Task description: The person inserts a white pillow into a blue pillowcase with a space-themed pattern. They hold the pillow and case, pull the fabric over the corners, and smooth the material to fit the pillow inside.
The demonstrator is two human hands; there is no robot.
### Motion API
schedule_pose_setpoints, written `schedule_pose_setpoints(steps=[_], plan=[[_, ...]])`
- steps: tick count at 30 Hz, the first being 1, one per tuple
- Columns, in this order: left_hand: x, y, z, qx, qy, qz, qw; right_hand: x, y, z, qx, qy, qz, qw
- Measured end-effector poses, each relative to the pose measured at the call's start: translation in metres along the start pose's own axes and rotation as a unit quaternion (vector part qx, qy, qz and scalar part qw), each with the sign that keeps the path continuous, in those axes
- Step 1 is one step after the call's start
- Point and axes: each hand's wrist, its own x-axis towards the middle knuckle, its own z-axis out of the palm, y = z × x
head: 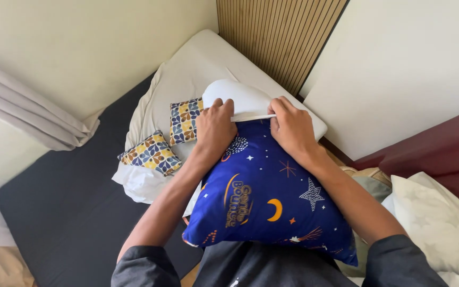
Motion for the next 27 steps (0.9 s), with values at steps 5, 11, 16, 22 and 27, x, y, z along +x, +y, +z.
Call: schedule_pose_setpoints(steps=[5, 11, 16, 22, 27], plan=[[0.024, 0.015, 0.004, -0.088, 0.049, 0.041, 0.994, 0.023, -0.002, -0.021, 0.012, -0.108, 0.013, 0.994], [0.035, 0.050, 0.011, -0.139, 0.056, 0.033, 0.988, 0.051, 0.028, 0.046, 0.068, -0.115, 0.103, 0.986], [-0.010, 0.021, 0.029, -0.092, 0.013, 0.014, 0.996, 0.015, 0.039, 0.042, 0.105, -0.070, 0.174, 0.977], [-0.004, 0.033, 0.048, -0.133, 0.011, -0.057, 0.989, 0.021, 0.058, 0.011, 0.098, -0.118, 0.113, 0.982], [0.032, 0.048, 0.036, -0.317, 0.040, -0.130, 0.939, 0.040, -0.019, -0.076, 0.325, -0.220, -0.031, 0.919]])
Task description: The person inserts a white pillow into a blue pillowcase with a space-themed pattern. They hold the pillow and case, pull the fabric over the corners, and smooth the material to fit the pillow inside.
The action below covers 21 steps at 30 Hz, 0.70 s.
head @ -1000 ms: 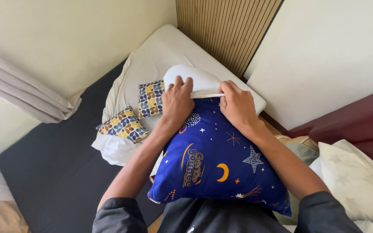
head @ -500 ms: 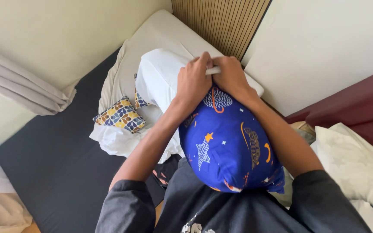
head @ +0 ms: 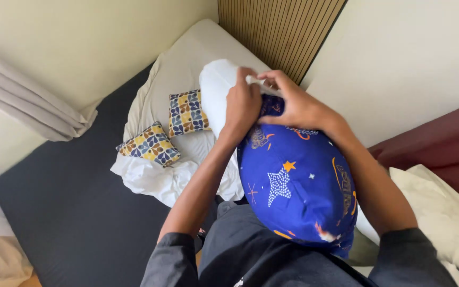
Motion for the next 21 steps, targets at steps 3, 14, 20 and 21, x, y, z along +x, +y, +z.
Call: schedule_pose_setpoints(steps=[3, 14, 20, 21], plan=[[0.002, 0.063, -0.028, -0.029, -0.048, 0.074, 0.996, 0.027, 0.004, -0.008, -0.075, 0.040, 0.052, 0.995], [-0.033, 0.103, -0.021, 0.024, -0.058, 0.192, 0.979, 0.026, 0.047, -0.001, -0.128, 0.316, 0.141, 0.930], [-0.010, 0.099, -0.057, -0.018, 0.015, 0.230, 0.973, 0.010, -0.021, -0.040, 0.061, 0.037, -0.004, 0.997], [0.000, 0.095, -0.054, -0.016, 0.036, 0.249, 0.968, 0.010, -0.036, -0.048, 0.094, -0.055, 0.007, 0.994]])
